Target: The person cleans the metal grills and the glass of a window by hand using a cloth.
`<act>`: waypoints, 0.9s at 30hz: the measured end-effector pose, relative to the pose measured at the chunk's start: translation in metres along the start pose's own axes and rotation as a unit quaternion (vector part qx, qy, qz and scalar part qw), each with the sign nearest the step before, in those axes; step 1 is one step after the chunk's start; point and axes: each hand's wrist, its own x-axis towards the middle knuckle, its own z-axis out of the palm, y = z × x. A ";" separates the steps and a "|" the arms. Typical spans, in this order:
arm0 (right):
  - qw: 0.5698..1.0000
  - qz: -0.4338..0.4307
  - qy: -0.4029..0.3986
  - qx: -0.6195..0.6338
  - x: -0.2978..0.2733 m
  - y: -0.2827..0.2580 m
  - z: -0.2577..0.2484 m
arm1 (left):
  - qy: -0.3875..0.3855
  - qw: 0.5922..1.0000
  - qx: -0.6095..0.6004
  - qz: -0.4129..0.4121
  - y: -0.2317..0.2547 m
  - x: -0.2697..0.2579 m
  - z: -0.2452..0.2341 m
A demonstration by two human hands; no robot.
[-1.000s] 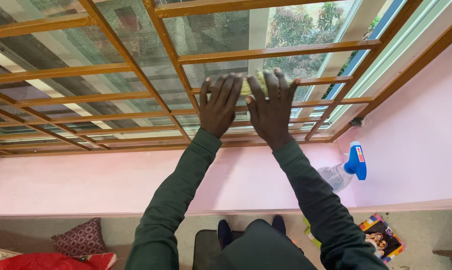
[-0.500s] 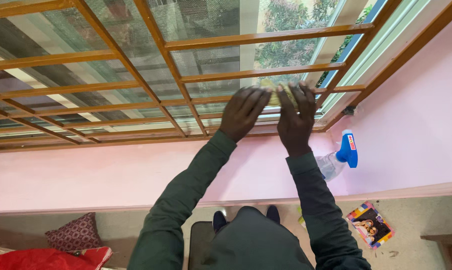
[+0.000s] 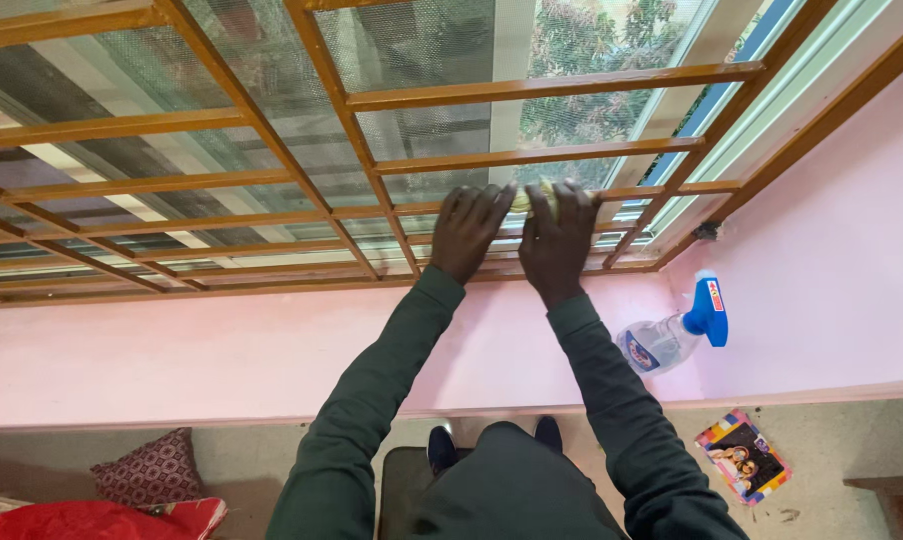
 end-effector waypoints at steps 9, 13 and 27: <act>0.994 -0.084 -0.007 0.071 -0.012 -0.063 0.038 | 0.063 0.994 0.086 -0.026 -0.054 -0.093 -0.038; 0.989 -0.106 -0.012 0.105 -0.040 -0.019 0.009 | 0.019 0.999 -0.042 -0.021 -0.012 -0.091 -0.004; 0.996 0.031 -0.072 -0.053 -0.064 0.049 0.010 | -0.051 0.997 -0.051 0.011 0.040 -0.052 0.073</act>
